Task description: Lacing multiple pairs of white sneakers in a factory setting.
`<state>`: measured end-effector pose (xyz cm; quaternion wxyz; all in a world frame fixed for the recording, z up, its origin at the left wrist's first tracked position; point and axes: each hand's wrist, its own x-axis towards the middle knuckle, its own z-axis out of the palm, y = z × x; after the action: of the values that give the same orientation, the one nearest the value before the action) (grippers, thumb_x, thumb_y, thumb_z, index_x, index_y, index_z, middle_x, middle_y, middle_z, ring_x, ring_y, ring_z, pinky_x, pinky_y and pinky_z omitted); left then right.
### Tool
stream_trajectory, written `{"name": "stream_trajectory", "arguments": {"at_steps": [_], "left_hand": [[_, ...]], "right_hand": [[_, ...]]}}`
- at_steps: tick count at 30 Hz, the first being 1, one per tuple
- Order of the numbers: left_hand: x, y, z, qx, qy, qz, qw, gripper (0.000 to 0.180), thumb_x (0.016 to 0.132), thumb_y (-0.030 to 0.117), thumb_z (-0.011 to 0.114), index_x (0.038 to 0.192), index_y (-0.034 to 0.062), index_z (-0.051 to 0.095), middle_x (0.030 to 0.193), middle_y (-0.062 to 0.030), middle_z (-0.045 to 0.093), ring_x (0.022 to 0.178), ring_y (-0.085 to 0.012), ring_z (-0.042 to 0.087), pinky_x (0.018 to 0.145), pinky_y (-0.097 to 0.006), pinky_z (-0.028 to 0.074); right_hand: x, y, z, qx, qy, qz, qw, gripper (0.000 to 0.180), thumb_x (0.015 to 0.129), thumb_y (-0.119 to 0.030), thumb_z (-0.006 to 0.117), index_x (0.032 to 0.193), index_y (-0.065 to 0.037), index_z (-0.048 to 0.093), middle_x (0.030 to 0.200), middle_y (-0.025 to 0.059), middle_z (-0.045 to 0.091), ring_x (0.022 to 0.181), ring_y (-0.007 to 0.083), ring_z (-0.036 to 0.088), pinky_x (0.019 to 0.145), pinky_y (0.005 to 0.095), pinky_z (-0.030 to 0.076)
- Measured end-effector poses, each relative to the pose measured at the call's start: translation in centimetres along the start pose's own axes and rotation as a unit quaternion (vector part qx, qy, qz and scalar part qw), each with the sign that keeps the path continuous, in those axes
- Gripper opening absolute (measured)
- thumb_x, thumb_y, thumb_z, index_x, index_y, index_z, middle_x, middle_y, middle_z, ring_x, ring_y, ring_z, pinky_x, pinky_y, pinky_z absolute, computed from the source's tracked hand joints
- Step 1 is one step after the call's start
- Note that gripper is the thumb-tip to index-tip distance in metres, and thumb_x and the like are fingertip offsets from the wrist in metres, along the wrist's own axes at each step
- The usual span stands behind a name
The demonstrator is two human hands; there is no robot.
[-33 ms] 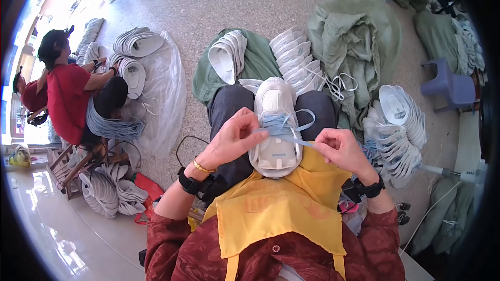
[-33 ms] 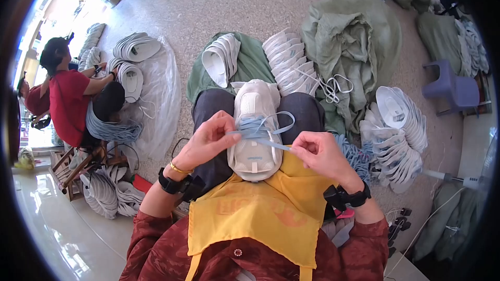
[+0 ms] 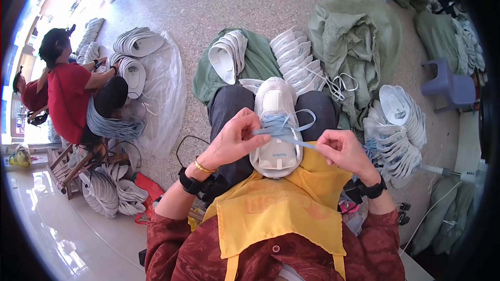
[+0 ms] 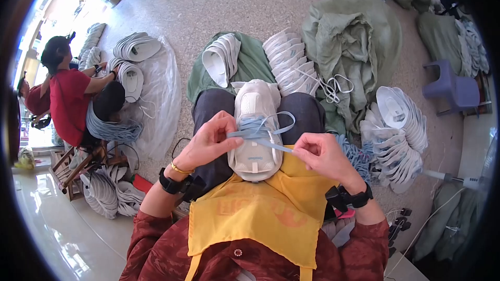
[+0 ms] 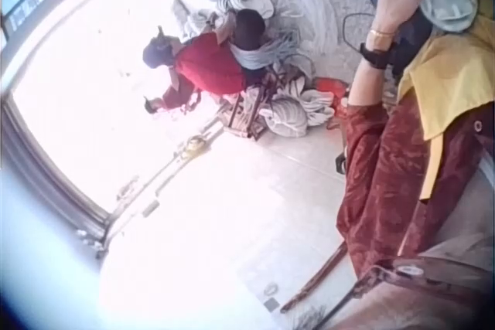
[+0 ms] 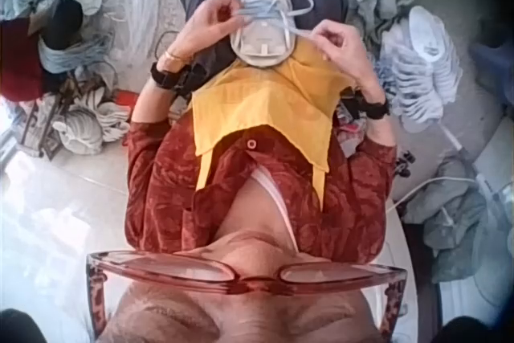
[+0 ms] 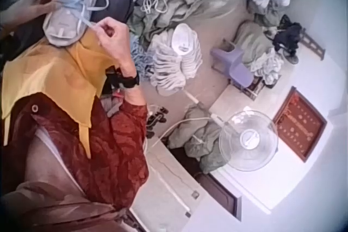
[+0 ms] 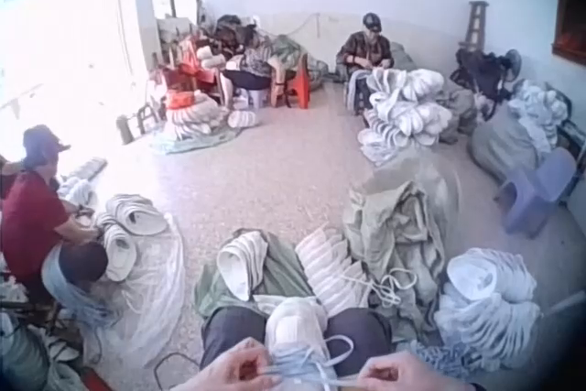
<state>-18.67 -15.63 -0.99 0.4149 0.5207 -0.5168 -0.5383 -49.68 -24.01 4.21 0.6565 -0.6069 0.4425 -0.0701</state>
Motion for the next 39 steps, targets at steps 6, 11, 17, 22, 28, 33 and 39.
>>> {"name": "stream_trajectory", "arguments": {"at_steps": [6,11,17,22,28,33,39], "left_hand": [[-0.5,1.5,0.9,0.054,0.013,-0.005,0.998,0.025,0.092,0.009,0.079,0.096,0.0059,0.054,0.092,0.0030,0.045,0.072,-0.0042,0.046,0.064,-0.023,0.043],[-1.3,2.4,1.7,0.168,0.069,0.041,0.982,0.024,0.086,0.006,0.079,0.093,0.0034,0.056,0.089,-0.0024,0.049,0.069,-0.0099,0.050,0.062,-0.027,0.043],[-1.2,2.0,1.9,0.208,0.093,0.086,0.970,0.022,0.083,0.004,0.078,0.087,0.0023,0.057,0.084,-0.0053,0.056,0.070,-0.0160,0.054,0.062,-0.030,0.045],[-1.5,3.8,1.9,0.185,0.074,0.055,0.978,0.021,0.082,0.004,0.078,0.087,0.0019,0.058,0.082,-0.0061,0.061,0.072,-0.0169,0.059,0.065,-0.030,0.046],[-2.3,3.6,1.1,0.091,0.031,-0.051,0.994,0.016,0.089,0.001,0.074,0.089,0.0015,0.057,0.082,-0.0015,0.061,0.076,-0.0102,0.059,0.073,-0.028,0.049],[-4.2,4.4,-1.0,-0.048,-0.034,-0.119,0.991,0.017,0.092,-0.002,0.071,0.088,0.0034,0.055,0.091,0.0001,0.057,0.088,-0.0084,0.055,0.082,-0.026,0.046],[-9.0,5.2,-6.0,-0.095,-0.020,-0.146,0.984,0.018,0.090,-0.002,0.074,0.087,0.0034,0.057,0.089,0.0001,0.057,0.087,-0.0103,0.055,0.080,-0.027,0.045]], "right_hand": [[-3.0,2.5,-5.9,0.011,0.022,0.047,0.999,0.011,0.097,-0.006,0.070,0.088,0.000,0.069,0.069,-0.0027,0.062,0.057,0.0031,0.057,0.051,0.0201,0.045],[-2.5,3.4,-4.6,0.036,0.060,0.043,0.997,0.010,0.094,-0.005,0.073,0.103,0.001,0.073,0.082,0.0028,0.071,0.057,0.0056,0.060,0.052,0.0230,0.048],[4.1,-2.1,-0.4,-0.216,0.161,-0.231,0.935,0.027,0.085,-0.002,0.079,0.111,0.000,0.072,0.109,0.0045,0.071,0.059,0.0058,0.060,0.055,0.0229,0.047],[8.1,-2.8,-0.1,-0.336,0.073,-0.297,0.891,0.021,0.082,-0.005,0.072,0.103,-0.001,0.069,0.104,0.0177,0.070,0.092,0.0426,0.066,0.082,0.0472,0.053],[6.0,-4.1,-0.4,-0.233,-0.015,-0.117,0.965,0.014,0.087,-0.003,0.072,0.099,-0.001,0.065,0.077,0.0020,0.066,0.063,0.0090,0.061,0.059,0.0260,0.044],[3.9,-2.3,-0.5,0.016,-0.037,-0.082,0.996,0.013,0.093,0.002,0.068,0.100,-0.004,0.059,0.086,-0.0059,0.060,0.075,-0.0009,0.057,0.064,0.0166,0.042],[4.7,0.1,2.3,0.098,-0.032,-0.125,0.987,0.021,0.093,0.001,0.072,0.111,-0.003,0.062,0.089,-0.0069,0.059,0.068,-0.0034,0.052,0.059,0.0163,0.039]]}}
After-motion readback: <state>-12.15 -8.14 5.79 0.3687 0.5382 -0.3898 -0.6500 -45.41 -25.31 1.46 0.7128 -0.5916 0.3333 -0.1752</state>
